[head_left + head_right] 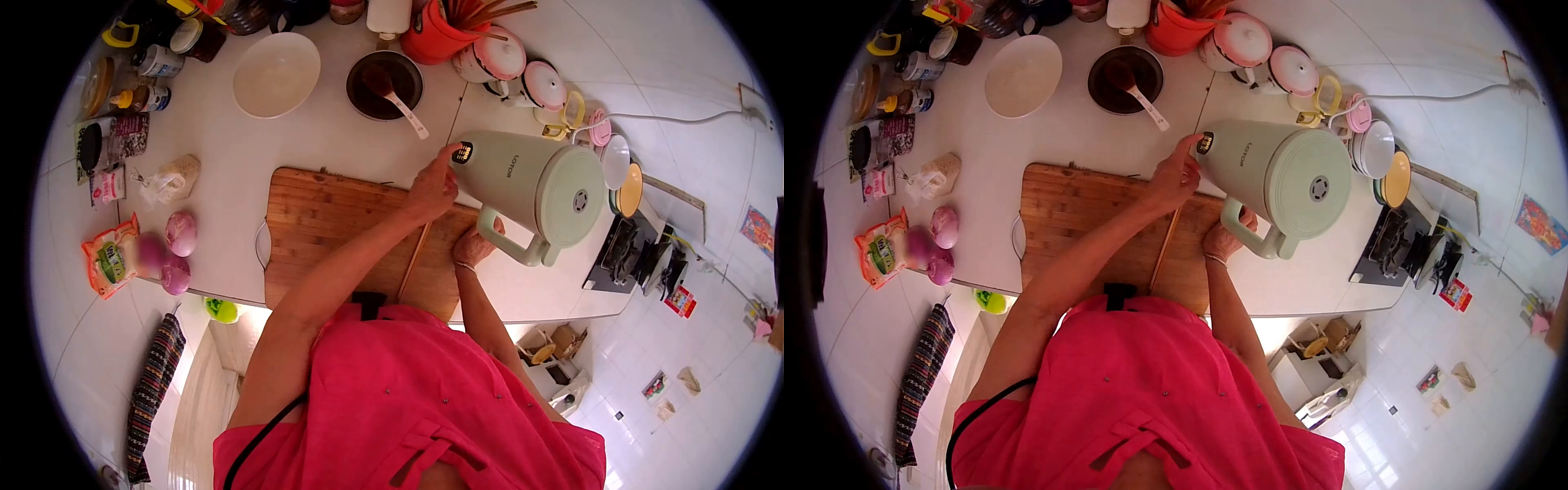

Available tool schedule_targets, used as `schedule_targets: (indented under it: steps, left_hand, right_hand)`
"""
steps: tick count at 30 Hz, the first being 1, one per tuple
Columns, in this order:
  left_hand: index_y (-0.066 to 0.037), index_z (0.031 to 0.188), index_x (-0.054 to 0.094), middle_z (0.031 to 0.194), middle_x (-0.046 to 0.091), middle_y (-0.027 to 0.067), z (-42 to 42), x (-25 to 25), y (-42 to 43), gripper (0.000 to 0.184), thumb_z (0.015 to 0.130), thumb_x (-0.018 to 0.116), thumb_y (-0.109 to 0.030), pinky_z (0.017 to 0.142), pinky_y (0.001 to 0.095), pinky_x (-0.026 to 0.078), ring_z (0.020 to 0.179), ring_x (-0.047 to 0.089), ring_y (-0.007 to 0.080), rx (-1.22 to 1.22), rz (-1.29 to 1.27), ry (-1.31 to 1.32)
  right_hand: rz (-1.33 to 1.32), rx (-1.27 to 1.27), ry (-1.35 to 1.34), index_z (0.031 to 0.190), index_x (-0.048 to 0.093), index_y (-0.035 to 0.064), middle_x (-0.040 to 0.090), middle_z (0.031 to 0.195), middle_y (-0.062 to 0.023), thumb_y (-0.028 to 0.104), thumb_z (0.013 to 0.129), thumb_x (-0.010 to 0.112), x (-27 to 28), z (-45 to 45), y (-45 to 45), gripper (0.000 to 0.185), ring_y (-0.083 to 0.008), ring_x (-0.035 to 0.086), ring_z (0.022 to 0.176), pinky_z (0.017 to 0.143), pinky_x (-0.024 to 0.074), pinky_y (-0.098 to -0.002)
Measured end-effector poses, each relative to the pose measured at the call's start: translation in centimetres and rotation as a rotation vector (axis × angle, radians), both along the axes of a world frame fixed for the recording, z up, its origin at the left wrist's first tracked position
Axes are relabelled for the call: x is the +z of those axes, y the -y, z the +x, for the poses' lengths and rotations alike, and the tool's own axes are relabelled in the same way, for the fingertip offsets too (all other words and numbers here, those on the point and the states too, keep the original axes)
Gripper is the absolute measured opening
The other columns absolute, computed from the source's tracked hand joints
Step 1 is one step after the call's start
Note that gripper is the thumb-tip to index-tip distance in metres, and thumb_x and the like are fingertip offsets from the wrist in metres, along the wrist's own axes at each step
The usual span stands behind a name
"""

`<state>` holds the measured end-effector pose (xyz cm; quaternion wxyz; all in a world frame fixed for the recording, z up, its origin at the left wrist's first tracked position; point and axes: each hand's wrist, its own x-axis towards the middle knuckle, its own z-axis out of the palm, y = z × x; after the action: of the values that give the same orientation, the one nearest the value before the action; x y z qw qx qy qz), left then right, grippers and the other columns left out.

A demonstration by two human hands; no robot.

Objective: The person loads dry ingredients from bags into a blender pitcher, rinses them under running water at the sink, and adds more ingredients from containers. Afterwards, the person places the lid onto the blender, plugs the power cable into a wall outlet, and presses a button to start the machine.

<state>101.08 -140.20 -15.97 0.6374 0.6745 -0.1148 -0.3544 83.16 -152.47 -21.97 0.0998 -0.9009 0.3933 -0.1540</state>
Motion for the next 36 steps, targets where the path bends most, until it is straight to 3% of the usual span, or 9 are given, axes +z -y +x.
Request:
schedule_targets:
  steps: [4, 6, 13, 16, 18, 21, 36]
  left_hand:
    - [-0.013, 0.14, 0.033, 0.085, 0.057, 0.0109, 0.0, 0.0, -0.1, 0.069, 0.078, 0.055, 0.006, 0.073, 0.0354, 0.051, 0.078, 0.06, 0.0252, 0.054, -0.035, -0.007]
    - [-0.015, 0.142, 0.031, 0.09, 0.058, 0.0107, -0.1, 0.3, 0.0, 0.069, 0.081, 0.054, 0.006, 0.076, 0.0337, 0.053, 0.08, 0.061, 0.0227, 0.035, -0.035, -0.005]
    - [-0.017, 0.143, 0.028, 0.092, 0.058, 0.0103, -0.3, 0.6, 0.4, 0.072, 0.081, 0.057, 0.005, 0.08, 0.0341, 0.053, 0.087, 0.062, 0.0213, -0.069, 0.021, -0.04]
    - [-0.014, 0.14, 0.03, 0.083, 0.061, 0.0126, -0.1, 0.5, -0.1, 0.071, 0.078, 0.058, 0.004, 0.074, 0.0399, 0.052, 0.081, 0.064, 0.0275, 0.029, -0.02, -0.006]
    - [-0.014, 0.14, 0.03, 0.082, 0.06, 0.0112, -0.2, 0.8, -0.7, 0.071, 0.078, 0.059, 0.004, 0.074, 0.0392, 0.052, 0.08, 0.063, 0.0258, 0.049, -0.025, -0.052]
    - [-0.013, 0.14, 0.029, 0.083, 0.059, 0.0091, -0.7, 0.5, -1.3, 0.071, 0.078, 0.059, 0.004, 0.075, 0.037, 0.052, 0.078, 0.063, 0.0229, 0.051, -0.033, -0.069]
    - [-0.012, 0.141, 0.027, 0.083, 0.058, 0.0092, -1.8, 0.0, -0.9, 0.072, 0.078, 0.059, 0.004, 0.076, 0.0345, 0.051, 0.079, 0.061, 0.0214, 0.051, -0.056, -0.139]
  right_hand:
    - [-0.015, 0.019, -0.009, 0.12, 0.049, 0.0012, 0.051, 0.119, -0.0189, 0.011, 0.09, 0.053, 0.1, 0.0, 0.0, 0.032, -0.0381, 0.045, 0.112, 0.095, 0.036, -0.0482]
    - [-0.011, 0.029, -0.004, 0.121, 0.05, -0.0022, 0.051, 0.12, -0.0183, 0.012, 0.091, 0.047, 0.2, 0.1, -0.1, 0.033, -0.0392, 0.044, 0.112, 0.097, 0.0345, -0.0484]
    - [0.01, 0.016, 0.008, 0.122, 0.049, -0.0016, 0.051, 0.119, -0.0205, 0.014, 0.092, 0.047, 0.9, 0.5, -0.4, 0.034, -0.0397, 0.045, 0.112, 0.097, 0.0341, -0.049]
    - [0.026, 0.01, 0.011, 0.122, 0.048, -0.0013, 0.051, 0.119, -0.0207, 0.015, 0.093, 0.046, 0.9, 0.6, -0.4, 0.034, -0.0396, 0.045, 0.112, 0.097, 0.0339, -0.049]
    - [0.021, 0.005, 0.012, 0.122, 0.048, -0.0011, 0.051, 0.119, -0.0208, 0.017, 0.094, 0.045, 0.8, 0.5, -0.4, 0.034, -0.0396, 0.045, 0.112, 0.097, 0.0339, -0.0489]
    - [0.041, -0.01, 0.019, 0.123, 0.048, 0.0028, 0.051, 0.121, -0.0194, 0.008, 0.087, 0.056, 0.7, 0.4, -0.3, 0.038, -0.0385, 0.044, 0.112, 0.095, 0.0351, -0.0495]
    - [0.015, 0.039, -0.002, 0.124, 0.046, 0.002, 0.049, 0.12, -0.0223, 0.011, 0.087, 0.057, -0.2, -0.3, 0.2, 0.039, -0.0397, 0.044, 0.112, 0.095, 0.0345, -0.0507]
